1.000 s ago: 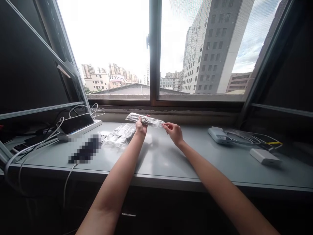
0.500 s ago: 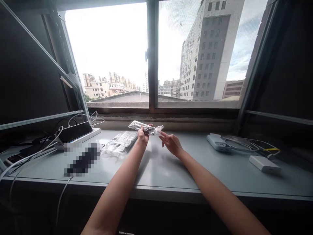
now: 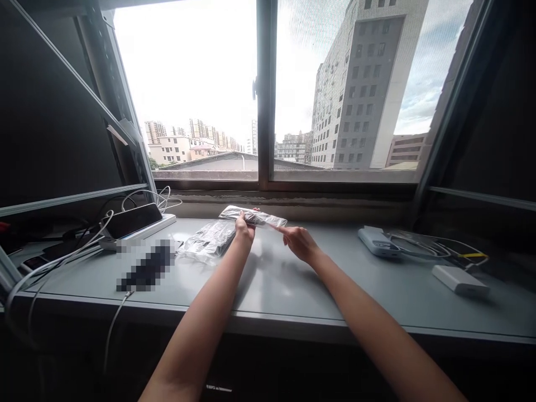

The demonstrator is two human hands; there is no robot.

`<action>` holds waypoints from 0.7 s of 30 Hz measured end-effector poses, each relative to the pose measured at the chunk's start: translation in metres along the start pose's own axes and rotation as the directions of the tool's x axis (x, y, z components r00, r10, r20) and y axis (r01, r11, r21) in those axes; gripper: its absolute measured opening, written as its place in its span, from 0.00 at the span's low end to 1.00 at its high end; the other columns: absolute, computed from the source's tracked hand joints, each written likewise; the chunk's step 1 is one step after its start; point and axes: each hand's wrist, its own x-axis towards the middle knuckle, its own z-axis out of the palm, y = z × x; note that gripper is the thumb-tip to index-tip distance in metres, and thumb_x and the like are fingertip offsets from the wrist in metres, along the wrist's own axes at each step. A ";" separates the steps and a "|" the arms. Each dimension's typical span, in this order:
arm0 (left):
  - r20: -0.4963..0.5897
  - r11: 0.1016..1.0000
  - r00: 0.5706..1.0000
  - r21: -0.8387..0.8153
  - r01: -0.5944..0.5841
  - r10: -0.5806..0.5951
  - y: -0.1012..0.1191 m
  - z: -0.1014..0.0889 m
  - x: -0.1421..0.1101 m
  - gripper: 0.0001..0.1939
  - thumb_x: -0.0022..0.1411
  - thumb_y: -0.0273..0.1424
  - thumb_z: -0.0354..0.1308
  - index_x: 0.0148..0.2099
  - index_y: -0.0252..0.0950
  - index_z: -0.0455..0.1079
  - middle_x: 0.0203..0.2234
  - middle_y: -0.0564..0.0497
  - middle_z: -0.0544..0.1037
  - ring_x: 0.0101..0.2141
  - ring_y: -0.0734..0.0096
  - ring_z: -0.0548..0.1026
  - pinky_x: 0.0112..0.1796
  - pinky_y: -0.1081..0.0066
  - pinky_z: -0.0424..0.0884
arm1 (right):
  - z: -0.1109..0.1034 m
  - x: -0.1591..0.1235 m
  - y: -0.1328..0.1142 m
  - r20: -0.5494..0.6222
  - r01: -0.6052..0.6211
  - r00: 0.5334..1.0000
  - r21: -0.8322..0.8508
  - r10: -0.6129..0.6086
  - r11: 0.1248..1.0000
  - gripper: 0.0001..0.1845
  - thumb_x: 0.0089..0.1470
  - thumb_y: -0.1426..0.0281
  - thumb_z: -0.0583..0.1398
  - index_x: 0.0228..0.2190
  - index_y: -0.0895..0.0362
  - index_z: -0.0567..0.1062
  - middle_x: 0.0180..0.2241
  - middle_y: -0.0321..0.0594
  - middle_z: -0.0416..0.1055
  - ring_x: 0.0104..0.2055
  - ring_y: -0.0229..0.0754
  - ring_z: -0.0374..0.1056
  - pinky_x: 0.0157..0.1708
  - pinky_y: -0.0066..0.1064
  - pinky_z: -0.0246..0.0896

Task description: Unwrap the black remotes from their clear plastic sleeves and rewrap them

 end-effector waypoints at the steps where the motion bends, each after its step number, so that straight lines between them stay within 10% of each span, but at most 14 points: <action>1: 0.003 1.000 1.000 0.007 0.011 -0.011 0.000 0.000 0.000 0.18 0.71 0.33 0.40 0.47 0.30 0.68 0.30 0.43 0.77 0.36 0.66 0.78 0.41 0.69 0.75 | -0.002 0.000 0.001 0.007 0.024 1.000 -0.025 -0.024 0.999 0.32 0.54 0.84 0.49 0.56 0.50 0.68 0.33 0.40 0.77 0.31 0.40 0.71 0.30 0.27 0.54; 9: -0.052 0.992 0.996 0.097 0.084 -0.079 -0.002 0.001 -0.001 0.17 0.70 0.31 0.40 0.51 0.27 0.66 0.32 0.41 0.78 0.35 0.65 0.78 0.41 0.67 0.74 | -0.004 0.004 0.013 0.077 0.098 0.994 -0.317 -0.077 0.943 0.25 0.56 0.84 0.46 0.46 0.58 0.75 0.36 0.50 0.76 0.27 0.42 0.70 0.27 0.30 0.52; 21: -0.077 0.981 0.991 0.149 0.122 -0.112 -0.014 0.006 -0.007 0.20 0.68 0.29 0.43 0.58 0.23 0.61 0.31 0.40 0.79 0.35 0.61 0.79 0.42 0.66 0.73 | 0.010 0.003 0.004 -0.291 0.110 0.930 -0.364 -0.225 0.925 0.15 0.59 0.77 0.53 0.31 0.57 0.80 0.18 0.39 0.73 0.19 0.34 0.62 0.25 0.30 0.38</action>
